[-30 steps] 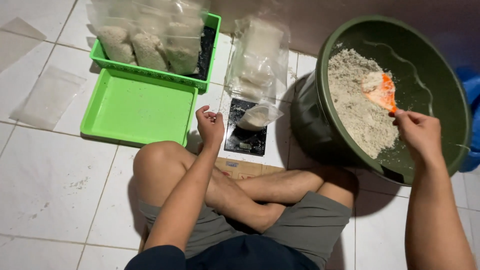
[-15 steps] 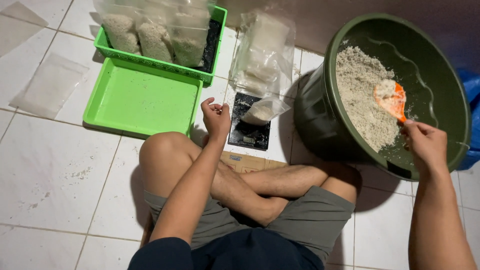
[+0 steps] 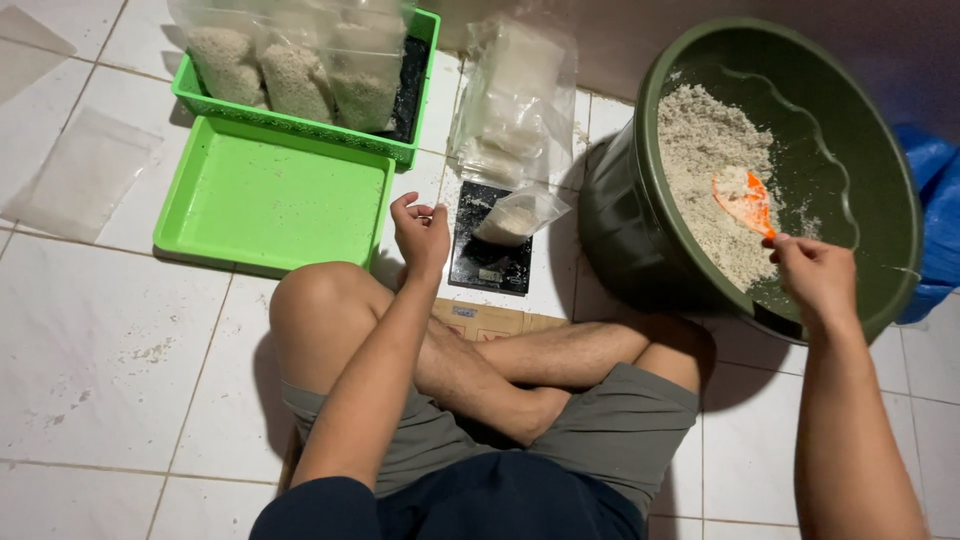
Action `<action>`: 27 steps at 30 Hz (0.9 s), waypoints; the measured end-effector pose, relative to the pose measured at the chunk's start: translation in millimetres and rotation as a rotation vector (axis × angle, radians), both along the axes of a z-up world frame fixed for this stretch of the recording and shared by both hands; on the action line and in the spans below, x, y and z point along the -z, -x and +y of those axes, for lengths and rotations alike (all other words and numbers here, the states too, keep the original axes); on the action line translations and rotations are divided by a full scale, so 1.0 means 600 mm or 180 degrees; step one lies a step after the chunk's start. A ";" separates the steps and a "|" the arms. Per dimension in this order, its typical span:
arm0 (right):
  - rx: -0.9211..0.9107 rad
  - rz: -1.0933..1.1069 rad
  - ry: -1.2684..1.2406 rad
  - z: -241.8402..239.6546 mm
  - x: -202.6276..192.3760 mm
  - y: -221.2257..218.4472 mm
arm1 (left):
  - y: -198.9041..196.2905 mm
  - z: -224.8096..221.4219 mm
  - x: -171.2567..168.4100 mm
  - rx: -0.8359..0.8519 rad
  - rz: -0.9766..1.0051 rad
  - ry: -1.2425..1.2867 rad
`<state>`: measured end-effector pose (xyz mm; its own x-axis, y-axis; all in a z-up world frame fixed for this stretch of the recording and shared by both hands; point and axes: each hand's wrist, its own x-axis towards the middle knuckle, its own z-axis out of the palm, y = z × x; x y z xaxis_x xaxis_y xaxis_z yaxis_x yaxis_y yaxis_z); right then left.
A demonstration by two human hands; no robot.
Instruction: Filling small plastic bags with powder from a large basin, weighing them on a scale, and organizing them in a tray.
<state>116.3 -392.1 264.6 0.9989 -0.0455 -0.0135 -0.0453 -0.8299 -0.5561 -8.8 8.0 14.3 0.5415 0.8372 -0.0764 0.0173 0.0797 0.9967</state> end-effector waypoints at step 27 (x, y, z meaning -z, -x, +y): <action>-0.0208 -0.0630 0.0077 -0.059 0.057 -0.012 | -0.027 -0.003 0.056 -0.0471 0.0048 0.0039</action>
<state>123.6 -427.3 230.3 0.9828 0.0217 0.1836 0.1173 -0.8407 -0.5286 7.5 6.2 -19.5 0.4110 0.9067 -0.0942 0.0195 0.0946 0.9953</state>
